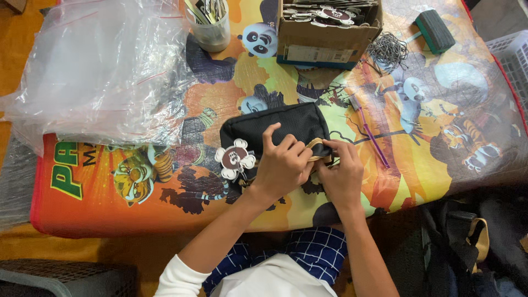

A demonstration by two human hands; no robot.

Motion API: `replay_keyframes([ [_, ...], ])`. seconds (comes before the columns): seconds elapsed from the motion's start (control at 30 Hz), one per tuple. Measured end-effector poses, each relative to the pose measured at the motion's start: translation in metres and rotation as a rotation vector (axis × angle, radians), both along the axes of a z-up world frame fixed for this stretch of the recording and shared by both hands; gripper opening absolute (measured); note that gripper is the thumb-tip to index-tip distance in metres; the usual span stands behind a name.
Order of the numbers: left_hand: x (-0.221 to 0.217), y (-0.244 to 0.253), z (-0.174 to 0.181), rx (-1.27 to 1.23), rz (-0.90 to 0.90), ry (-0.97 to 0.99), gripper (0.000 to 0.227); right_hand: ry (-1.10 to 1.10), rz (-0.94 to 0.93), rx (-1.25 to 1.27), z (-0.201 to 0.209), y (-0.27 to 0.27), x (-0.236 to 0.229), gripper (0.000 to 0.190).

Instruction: The person attaches keychain charms to a black pouch using a purple tool and hands, then places the finished pouch into a clear plastic bag.

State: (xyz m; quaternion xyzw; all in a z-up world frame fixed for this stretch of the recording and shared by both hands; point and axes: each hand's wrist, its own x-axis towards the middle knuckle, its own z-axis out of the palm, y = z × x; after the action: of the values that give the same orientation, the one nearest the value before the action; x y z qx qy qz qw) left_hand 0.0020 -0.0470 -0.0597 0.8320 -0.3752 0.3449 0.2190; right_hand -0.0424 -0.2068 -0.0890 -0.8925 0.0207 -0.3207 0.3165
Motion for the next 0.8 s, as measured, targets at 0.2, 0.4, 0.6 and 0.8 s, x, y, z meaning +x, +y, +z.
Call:
replay_keyframes([
  [0.2,-0.008,0.010,-0.011,0.116,0.037,-0.011,0.024,-0.013,-0.005,0.028,-0.031,-0.018,0.016,0.031],
  [0.4,-0.044,0.056,0.007,0.217,0.139,0.130,0.039,-0.002,-0.040,0.049,-0.022,-0.016,0.020,0.034],
  [0.6,-0.089,0.101,0.000,-0.186,0.391,0.343,0.070,0.014,-0.009,0.039,-0.030,-0.020,0.026,0.034],
  [0.8,-0.087,0.105,-0.016,-0.375,0.517,0.500,0.076,0.030,-0.038,0.041,-0.035,-0.016,0.025,0.039],
])
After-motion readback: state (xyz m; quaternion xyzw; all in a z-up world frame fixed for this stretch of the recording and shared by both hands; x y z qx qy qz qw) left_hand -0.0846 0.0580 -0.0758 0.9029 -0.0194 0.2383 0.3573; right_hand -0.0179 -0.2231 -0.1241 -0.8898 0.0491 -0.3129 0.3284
